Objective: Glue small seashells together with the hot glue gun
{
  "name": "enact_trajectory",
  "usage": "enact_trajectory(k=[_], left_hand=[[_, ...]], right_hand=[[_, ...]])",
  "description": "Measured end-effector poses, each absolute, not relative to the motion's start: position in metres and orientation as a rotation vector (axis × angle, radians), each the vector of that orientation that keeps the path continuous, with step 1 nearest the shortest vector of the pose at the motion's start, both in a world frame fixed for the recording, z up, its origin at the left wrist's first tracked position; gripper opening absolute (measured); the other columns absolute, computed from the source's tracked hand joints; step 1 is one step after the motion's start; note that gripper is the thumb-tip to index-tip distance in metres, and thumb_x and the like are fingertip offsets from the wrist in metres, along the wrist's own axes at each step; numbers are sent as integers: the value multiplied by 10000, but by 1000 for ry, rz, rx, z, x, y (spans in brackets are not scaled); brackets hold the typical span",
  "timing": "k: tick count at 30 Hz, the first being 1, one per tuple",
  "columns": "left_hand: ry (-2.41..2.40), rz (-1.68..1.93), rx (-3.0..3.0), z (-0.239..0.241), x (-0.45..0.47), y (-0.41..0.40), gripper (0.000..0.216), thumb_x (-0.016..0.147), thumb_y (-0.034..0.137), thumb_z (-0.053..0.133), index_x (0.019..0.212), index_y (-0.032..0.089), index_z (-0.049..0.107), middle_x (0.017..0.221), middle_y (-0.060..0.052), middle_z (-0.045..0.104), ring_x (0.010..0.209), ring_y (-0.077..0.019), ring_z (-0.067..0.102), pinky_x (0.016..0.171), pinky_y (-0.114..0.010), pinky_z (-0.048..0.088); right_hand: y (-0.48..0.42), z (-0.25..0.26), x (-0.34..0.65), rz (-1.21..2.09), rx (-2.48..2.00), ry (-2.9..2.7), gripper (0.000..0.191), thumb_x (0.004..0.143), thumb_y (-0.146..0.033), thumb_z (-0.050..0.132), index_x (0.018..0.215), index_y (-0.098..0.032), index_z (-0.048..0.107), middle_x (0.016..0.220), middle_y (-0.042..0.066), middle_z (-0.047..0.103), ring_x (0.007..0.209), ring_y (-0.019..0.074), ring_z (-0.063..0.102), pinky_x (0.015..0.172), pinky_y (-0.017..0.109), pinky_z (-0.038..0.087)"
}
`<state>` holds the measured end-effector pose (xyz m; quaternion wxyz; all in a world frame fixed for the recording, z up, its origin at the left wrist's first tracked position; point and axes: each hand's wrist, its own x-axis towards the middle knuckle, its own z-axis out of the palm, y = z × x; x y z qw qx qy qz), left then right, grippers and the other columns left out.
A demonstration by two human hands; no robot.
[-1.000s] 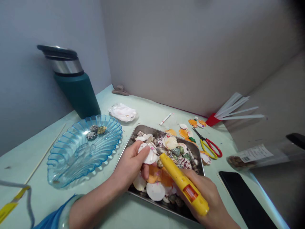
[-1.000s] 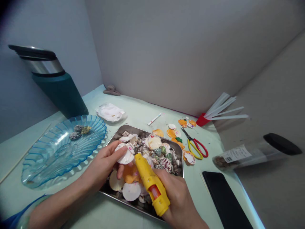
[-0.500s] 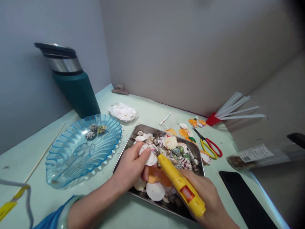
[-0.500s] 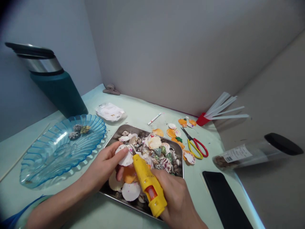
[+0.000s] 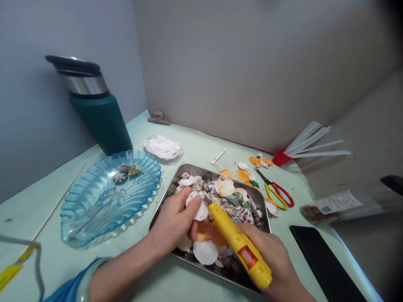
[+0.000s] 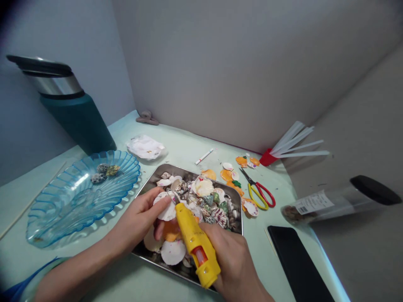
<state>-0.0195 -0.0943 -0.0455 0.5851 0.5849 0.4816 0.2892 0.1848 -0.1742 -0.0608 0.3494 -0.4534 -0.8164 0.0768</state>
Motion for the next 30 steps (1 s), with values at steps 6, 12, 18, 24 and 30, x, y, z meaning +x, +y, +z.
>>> enact_trajectory(k=[6,12,18,24,30], left_hand=[[1138,669,1387,-43,-19,-94,278,889,453,420,720,232,410,343,75,494,354,-122,463,461,-207,372],[1135,644,1396,-43,-19,-95,271,886,441,426,710,237,393,342,76,502,366,-126,472,469,-203,375],[1153,613,1453,-41,-18,-97,266,885,418,427,692,237,397,338,83,495,365,-123,484,501,-204,397],[1170,627,1508,-36,-17,-97,274,885,390,433,664,237,382,335,90,476,381,-126,510,496,-199,386],[1117,609,1412,-41,-18,-96,249,889,412,423,710,240,401,343,83,500,365,-126,478,485,-205,387]], right_hand=[[-174,-61,186,200,-1157,-2113,229,961,-319,445,1143,-192,500,863,57,721,709,162,713,584,214,513],[-174,-60,186,194,-1151,-2113,239,964,-340,440,1141,-191,498,865,60,727,715,164,720,594,212,519],[-173,-57,185,183,-1151,-2105,225,969,-339,430,1120,-192,510,850,58,732,702,159,722,582,204,518],[-172,-56,183,159,-1159,-2106,232,966,-337,428,1135,-194,499,854,56,727,686,157,715,570,201,519],[-172,-53,182,131,-1146,-2105,213,969,-328,428,1114,-191,503,818,52,726,665,157,714,555,200,519]])
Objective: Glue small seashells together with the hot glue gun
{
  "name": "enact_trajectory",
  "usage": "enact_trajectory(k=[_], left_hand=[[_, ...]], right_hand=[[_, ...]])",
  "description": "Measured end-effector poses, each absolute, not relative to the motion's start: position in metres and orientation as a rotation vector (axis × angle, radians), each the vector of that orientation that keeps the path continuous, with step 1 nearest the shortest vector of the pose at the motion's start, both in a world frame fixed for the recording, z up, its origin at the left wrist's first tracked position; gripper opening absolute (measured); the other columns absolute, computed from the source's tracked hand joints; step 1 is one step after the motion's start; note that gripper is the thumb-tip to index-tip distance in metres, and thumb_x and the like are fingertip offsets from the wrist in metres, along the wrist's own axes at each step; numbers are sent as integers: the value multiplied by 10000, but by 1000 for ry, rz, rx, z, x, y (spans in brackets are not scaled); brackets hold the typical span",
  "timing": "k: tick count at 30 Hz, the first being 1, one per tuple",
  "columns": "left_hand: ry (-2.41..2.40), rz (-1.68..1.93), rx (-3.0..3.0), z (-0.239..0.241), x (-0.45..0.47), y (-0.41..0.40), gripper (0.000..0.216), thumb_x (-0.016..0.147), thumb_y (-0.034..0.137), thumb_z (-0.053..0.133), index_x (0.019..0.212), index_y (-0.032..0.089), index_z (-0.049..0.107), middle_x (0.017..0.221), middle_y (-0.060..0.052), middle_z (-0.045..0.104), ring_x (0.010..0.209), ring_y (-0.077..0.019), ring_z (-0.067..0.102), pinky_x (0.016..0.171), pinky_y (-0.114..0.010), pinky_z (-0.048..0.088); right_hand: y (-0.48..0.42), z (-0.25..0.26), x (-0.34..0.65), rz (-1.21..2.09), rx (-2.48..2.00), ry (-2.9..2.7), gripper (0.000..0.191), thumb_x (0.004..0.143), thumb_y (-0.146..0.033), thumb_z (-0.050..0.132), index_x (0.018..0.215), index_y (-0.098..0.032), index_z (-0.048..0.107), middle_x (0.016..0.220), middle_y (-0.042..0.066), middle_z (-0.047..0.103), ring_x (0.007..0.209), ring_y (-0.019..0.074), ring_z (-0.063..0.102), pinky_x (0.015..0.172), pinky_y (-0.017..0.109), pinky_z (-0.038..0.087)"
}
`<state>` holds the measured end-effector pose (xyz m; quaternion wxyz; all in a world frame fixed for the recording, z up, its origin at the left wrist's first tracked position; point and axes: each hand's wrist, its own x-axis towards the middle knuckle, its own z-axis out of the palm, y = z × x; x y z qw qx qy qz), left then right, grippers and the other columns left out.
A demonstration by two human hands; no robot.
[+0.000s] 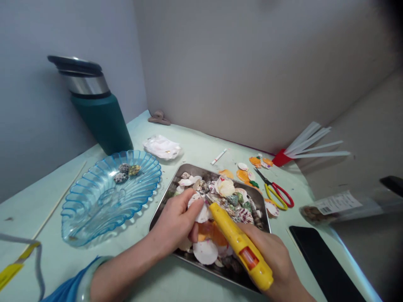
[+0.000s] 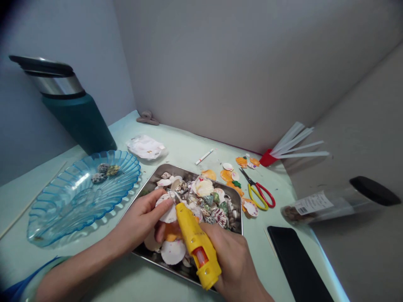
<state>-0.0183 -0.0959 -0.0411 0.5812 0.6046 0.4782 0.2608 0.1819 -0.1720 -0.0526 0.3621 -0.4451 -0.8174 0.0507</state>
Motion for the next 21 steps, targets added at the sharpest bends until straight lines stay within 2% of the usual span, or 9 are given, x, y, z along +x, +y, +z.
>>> enact_trajectory(k=[21], left_hand=[[1092,656,1386,-38,-19,-96,252,870,423,466,702,236,446,354,64,521,364,-126,479,488,-205,382]], right_hand=[[-172,-57,185,214,-1204,-2065,200,919,-304,508,1088,-200,527,775,19,706,589,139,675,517,197,517]])
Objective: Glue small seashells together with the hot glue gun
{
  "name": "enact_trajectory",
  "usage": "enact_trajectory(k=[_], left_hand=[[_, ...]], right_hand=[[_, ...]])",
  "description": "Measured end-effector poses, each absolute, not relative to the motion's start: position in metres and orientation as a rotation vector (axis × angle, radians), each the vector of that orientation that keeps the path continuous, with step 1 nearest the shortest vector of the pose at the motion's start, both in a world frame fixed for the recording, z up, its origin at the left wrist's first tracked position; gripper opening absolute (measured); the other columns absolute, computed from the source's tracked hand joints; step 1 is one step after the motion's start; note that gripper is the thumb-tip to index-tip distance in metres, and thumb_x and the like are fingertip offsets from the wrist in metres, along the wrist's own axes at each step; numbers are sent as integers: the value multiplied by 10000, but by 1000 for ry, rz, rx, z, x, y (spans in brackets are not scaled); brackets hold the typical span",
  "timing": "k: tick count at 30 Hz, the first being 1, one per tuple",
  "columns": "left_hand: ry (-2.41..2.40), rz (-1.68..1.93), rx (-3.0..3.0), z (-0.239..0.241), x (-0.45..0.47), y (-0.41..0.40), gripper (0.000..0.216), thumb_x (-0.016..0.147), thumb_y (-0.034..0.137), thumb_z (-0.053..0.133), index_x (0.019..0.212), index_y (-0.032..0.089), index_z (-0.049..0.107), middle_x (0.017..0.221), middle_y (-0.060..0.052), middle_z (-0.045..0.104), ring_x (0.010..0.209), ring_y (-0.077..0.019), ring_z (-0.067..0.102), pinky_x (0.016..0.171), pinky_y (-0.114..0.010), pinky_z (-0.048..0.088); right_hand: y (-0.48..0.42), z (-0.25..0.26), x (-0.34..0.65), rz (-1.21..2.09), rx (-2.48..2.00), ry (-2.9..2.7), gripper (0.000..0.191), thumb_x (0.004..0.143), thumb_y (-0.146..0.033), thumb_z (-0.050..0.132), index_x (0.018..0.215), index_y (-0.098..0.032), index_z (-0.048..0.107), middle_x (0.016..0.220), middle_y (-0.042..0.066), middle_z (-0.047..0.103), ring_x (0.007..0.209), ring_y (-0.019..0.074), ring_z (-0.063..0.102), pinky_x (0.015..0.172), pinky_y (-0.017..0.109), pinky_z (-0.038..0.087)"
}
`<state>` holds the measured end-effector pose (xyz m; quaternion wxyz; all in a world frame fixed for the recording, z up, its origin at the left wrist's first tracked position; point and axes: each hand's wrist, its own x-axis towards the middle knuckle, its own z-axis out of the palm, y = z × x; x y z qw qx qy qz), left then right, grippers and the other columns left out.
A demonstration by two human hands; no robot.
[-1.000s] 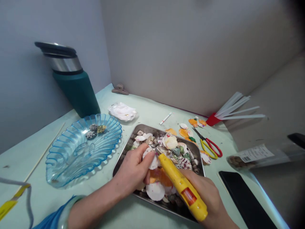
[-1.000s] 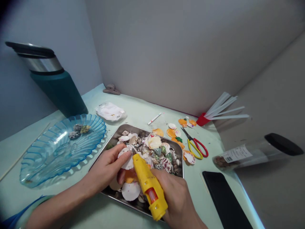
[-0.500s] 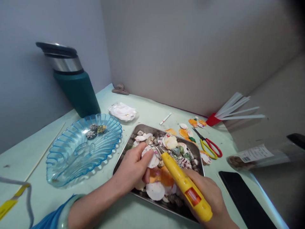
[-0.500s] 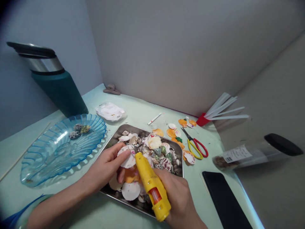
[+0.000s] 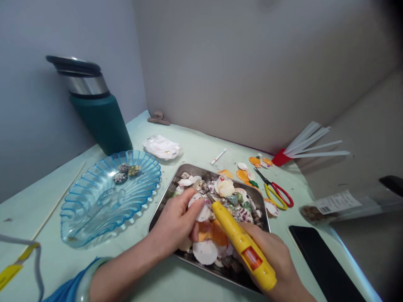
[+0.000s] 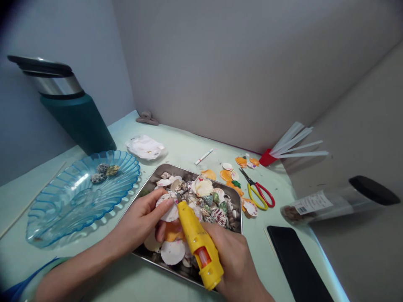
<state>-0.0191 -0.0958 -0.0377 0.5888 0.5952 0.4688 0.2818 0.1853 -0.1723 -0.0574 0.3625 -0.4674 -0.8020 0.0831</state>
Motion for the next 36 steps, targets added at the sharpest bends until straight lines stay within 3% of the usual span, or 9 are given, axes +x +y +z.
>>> enact_trajectory(k=[14,25,36], left_hand=[[1010,688,1271,-48,-20,-91,276,890,461,443,800,201,451,393,76,494,338,-91,464,415,-172,326],[977,798,1010,-43,-15,-91,266,822,431,536,801,188,432,620,30,638,324,-58,483,352,-155,335],[982,766,1064,-47,-18,-91,268,854,441,502,828,180,446,568,22,634,308,-50,438,357,-150,302]], right_hand=[[-173,-57,184,188,-1213,-2061,191,911,-262,508,1086,-194,542,830,41,724,627,152,692,536,207,519],[-175,-57,184,178,-1228,-2075,186,904,-268,526,1074,-195,541,821,45,725,603,156,689,525,210,518],[-173,-49,181,140,-1164,-2083,176,927,-288,485,1071,-198,529,781,35,723,592,154,697,509,201,517]])
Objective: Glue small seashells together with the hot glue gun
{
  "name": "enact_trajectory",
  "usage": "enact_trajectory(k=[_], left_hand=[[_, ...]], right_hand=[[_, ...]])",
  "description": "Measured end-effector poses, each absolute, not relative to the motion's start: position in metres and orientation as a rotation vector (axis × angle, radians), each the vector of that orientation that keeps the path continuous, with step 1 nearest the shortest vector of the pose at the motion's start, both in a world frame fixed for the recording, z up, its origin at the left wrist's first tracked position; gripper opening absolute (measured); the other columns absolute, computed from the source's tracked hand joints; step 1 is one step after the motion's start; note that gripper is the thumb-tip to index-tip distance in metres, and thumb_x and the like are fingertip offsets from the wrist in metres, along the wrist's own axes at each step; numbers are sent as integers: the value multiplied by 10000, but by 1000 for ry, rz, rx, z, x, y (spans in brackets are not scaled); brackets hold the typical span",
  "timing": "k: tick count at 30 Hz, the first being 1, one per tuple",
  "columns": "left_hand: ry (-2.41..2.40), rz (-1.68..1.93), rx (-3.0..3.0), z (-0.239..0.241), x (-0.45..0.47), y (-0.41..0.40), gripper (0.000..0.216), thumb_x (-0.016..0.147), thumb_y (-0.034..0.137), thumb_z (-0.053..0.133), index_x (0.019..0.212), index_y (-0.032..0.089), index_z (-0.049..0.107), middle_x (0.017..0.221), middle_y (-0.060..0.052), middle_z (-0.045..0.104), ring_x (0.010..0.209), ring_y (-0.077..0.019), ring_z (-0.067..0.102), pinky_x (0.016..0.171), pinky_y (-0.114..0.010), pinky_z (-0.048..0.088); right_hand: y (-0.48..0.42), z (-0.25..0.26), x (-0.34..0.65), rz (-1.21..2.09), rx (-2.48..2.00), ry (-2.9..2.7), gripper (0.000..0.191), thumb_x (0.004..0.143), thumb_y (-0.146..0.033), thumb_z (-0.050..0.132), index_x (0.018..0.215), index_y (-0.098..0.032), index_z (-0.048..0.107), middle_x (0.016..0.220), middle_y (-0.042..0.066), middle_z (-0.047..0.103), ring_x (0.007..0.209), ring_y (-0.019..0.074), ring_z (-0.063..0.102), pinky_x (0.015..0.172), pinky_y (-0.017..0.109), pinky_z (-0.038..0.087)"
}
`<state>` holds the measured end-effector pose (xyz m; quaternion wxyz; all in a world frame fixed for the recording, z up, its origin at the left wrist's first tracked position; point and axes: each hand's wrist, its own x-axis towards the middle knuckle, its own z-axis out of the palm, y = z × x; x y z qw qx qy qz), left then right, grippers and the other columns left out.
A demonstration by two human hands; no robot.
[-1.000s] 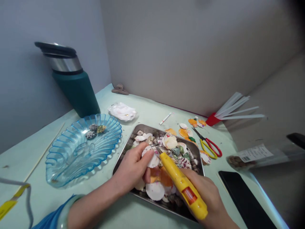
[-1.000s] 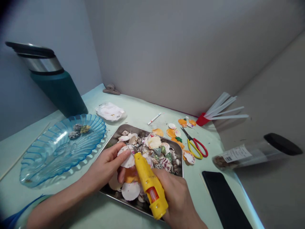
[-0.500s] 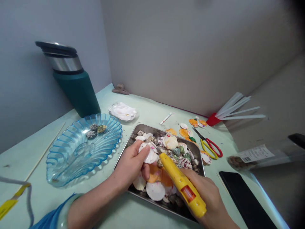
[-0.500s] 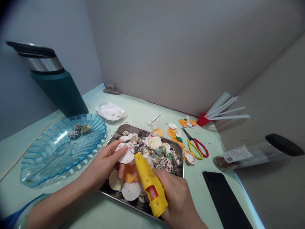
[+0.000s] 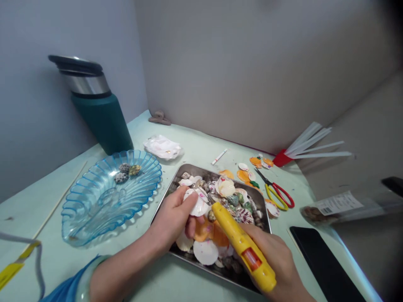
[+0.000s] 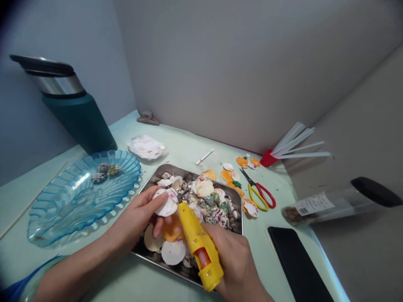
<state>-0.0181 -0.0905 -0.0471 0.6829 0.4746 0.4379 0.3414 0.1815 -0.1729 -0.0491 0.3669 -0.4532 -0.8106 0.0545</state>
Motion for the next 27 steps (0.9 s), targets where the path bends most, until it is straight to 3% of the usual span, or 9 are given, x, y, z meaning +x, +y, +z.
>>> enact_trajectory(k=[27], left_hand=[[969,699,1154,-44,-17,-92,245,885,405,464,776,186,444,532,31,610,315,-46,393,377,-164,254]], right_hand=[[-174,-58,186,168,-1167,-2108,198,945,-312,466,1097,-195,512,804,37,718,602,142,691,529,204,496]])
